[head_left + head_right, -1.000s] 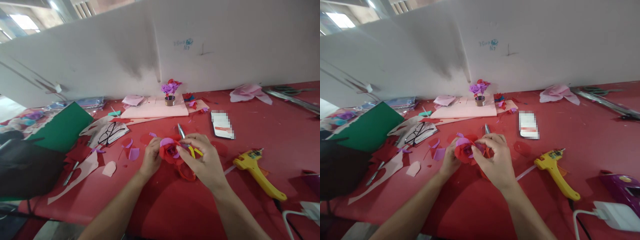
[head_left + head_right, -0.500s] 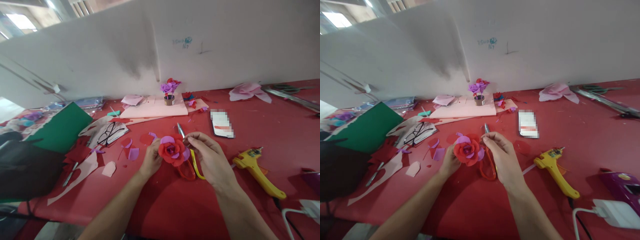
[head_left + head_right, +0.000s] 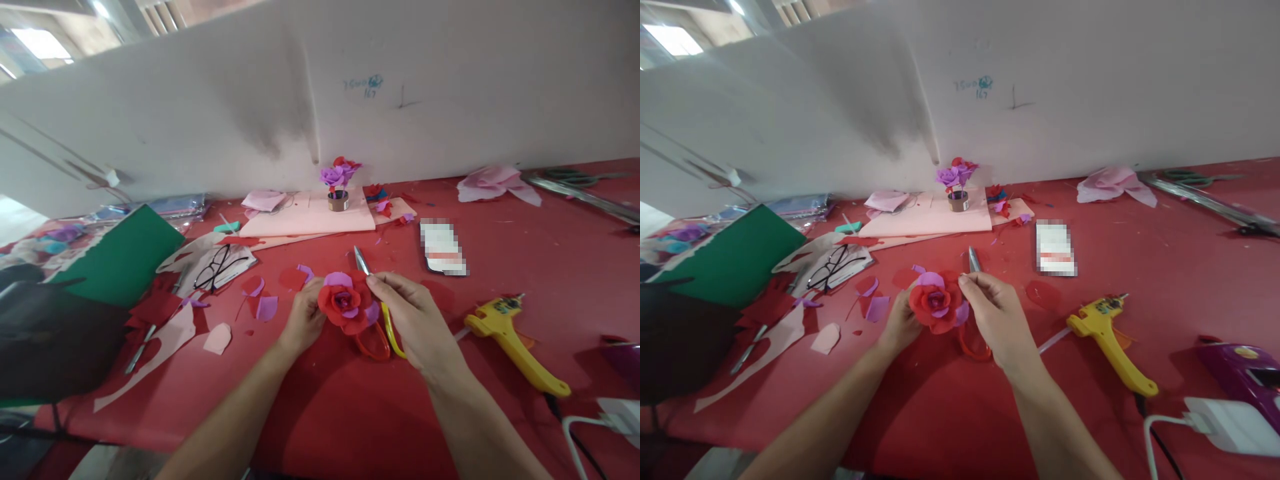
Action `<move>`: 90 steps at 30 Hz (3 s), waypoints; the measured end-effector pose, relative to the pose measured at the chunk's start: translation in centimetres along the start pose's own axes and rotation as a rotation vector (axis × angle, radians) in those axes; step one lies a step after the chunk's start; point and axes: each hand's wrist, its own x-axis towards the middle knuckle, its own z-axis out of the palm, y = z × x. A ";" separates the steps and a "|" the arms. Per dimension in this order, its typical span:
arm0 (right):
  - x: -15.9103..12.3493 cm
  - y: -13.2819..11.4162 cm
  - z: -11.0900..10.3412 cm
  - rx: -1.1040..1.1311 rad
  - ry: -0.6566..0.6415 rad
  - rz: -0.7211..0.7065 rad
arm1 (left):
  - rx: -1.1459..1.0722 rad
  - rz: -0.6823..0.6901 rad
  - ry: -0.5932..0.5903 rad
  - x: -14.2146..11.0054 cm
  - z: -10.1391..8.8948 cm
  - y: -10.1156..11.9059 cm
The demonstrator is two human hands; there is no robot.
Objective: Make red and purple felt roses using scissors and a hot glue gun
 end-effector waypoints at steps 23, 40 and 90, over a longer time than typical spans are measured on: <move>0.9 -0.4 -0.3 0.202 0.238 -0.006 | -0.154 -0.063 -0.086 -0.3 0.5 -0.1; 1.0 0.1 -0.9 0.311 0.185 -0.186 | -0.129 -0.093 0.140 0.2 0.1 -2.2; 0.7 1.1 0.4 0.046 -0.093 -0.043 | 0.004 0.112 -0.054 0.1 0.1 -0.5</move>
